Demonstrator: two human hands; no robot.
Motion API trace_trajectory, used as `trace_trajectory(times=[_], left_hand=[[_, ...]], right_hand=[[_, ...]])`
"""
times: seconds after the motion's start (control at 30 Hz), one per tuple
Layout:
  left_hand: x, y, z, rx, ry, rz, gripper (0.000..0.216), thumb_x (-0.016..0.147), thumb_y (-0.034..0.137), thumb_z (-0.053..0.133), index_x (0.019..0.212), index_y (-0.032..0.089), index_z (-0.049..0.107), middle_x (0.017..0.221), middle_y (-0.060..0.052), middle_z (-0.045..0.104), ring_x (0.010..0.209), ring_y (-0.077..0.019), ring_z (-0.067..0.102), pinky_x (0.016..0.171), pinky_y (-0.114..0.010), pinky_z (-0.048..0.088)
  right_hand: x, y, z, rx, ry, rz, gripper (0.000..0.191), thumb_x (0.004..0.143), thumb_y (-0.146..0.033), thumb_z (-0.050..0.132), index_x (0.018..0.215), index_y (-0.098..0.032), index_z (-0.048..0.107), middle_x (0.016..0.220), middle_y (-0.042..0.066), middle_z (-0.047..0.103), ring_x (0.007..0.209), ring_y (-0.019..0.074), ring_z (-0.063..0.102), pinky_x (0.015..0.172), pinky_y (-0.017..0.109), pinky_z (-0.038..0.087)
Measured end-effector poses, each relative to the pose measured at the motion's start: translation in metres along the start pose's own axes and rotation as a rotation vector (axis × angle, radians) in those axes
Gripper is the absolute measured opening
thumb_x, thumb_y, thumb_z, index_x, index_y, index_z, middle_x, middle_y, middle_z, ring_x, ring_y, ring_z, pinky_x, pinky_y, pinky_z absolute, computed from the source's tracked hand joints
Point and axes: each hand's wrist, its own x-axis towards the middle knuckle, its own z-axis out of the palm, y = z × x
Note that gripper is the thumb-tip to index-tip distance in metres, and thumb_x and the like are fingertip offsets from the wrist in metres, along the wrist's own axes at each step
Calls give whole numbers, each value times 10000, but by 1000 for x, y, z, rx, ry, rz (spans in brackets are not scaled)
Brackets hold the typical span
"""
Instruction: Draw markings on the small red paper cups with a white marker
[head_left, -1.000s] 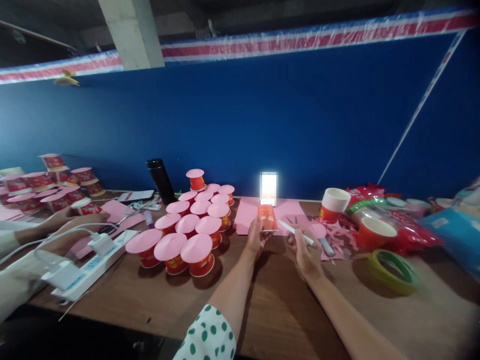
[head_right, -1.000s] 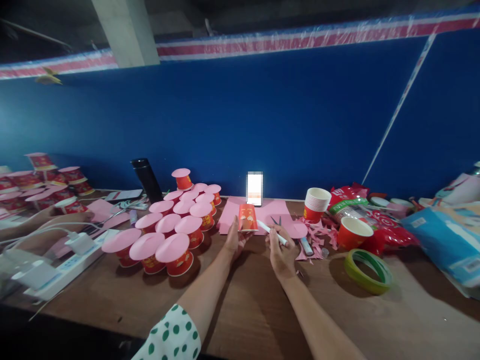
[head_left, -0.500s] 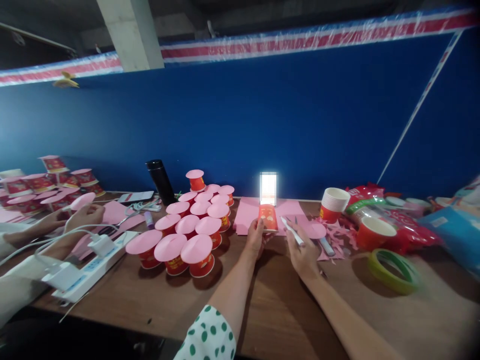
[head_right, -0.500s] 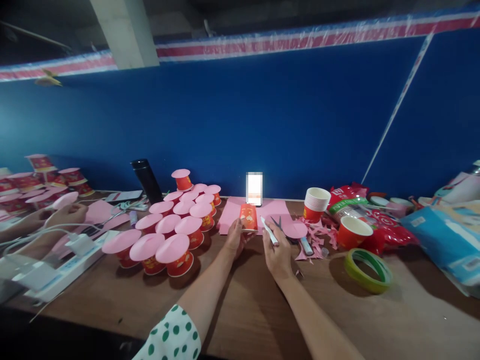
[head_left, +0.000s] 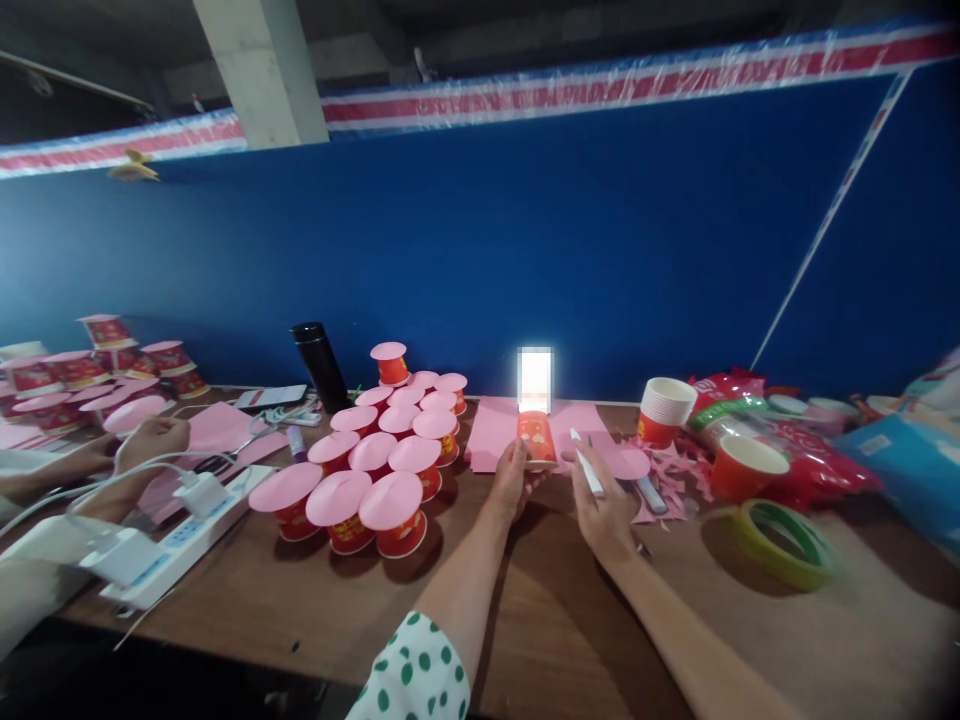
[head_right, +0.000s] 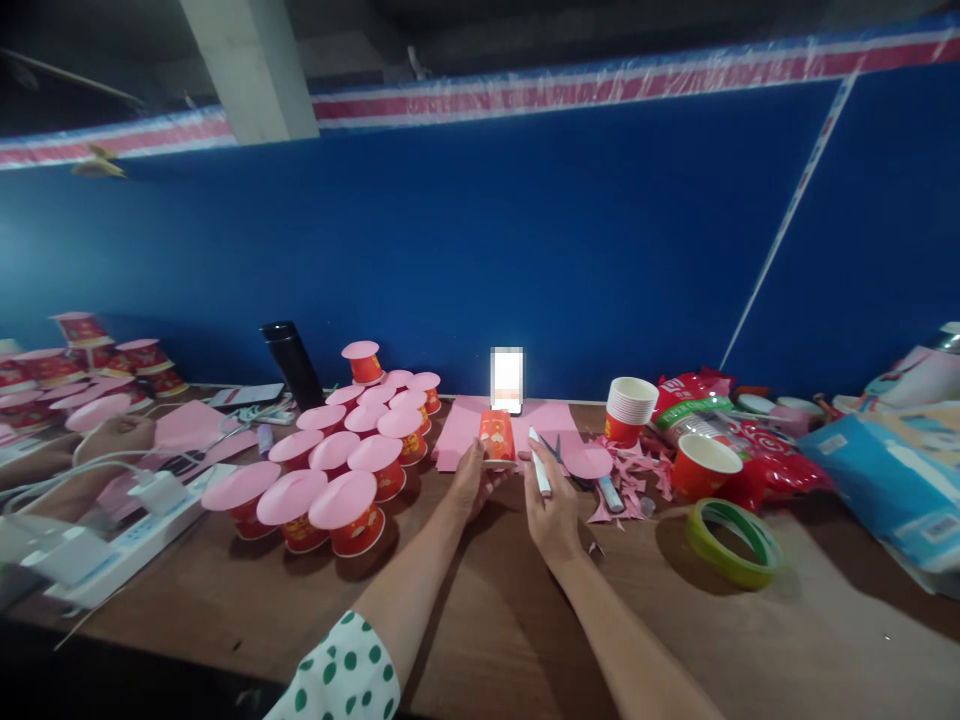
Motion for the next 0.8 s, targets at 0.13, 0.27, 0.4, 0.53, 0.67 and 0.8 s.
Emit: trace_trajectory(times=[0.13, 0.27, 0.4, 0.53, 0.67, 0.8], left_hand=[[-2, 1, 1, 2, -19, 0, 458, 664, 561, 683, 871, 174, 552, 773, -10, 640, 696, -155, 655, 725, -321, 524], [-4, 2, 1, 6, -60, 0, 498, 669, 575, 671, 932, 162, 581, 851, -57, 675, 726, -169, 662, 729, -309, 514], [-4, 3, 1, -31, -126, -46, 581, 740, 645, 538, 989, 127, 622, 923, -121, 689, 835, -212, 664, 772, -325, 513], [-4, 5, 2, -107, -126, -105, 564, 829, 620, 412, 1042, 144, 629, 971, -127, 694, 913, -240, 654, 816, -382, 514], [-4, 6, 3, -112, -63, -130, 470, 885, 509, 400, 1048, 129, 624, 991, -139, 691, 903, -236, 659, 827, -392, 514], [-3, 6, 3, -113, -32, -144, 385, 887, 429, 423, 1014, 129, 628, 989, -139, 689, 877, -235, 667, 821, -403, 515]], right_hand=[[0, 3, 1, 6, -25, -18, 378, 916, -307, 460, 1266, -184, 529, 1055, 103, 684, 1000, 216, 642, 900, 386, 507], [0, 1, 1, -5, -59, -34, 370, 920, -306, 453, 1261, -187, 532, 1153, 112, 644, 1058, 218, 616, 917, 376, 493], [0, -3, 1, 1, -68, -30, 353, 922, -312, 452, 1235, -181, 548, 1102, 108, 668, 1029, 218, 630, 896, 363, 500], [1, -7, -1, -14, -73, -30, 339, 923, -317, 443, 1212, -187, 563, 1094, 104, 673, 1014, 220, 639, 877, 353, 508], [1, -9, -2, -27, -78, -44, 330, 922, -310, 446, 1205, -193, 566, 1115, 103, 666, 1013, 220, 641, 868, 353, 513], [1, -9, -2, -40, -90, -49, 336, 923, -301, 442, 1221, -192, 553, 1105, 107, 670, 981, 220, 650, 856, 362, 518]])
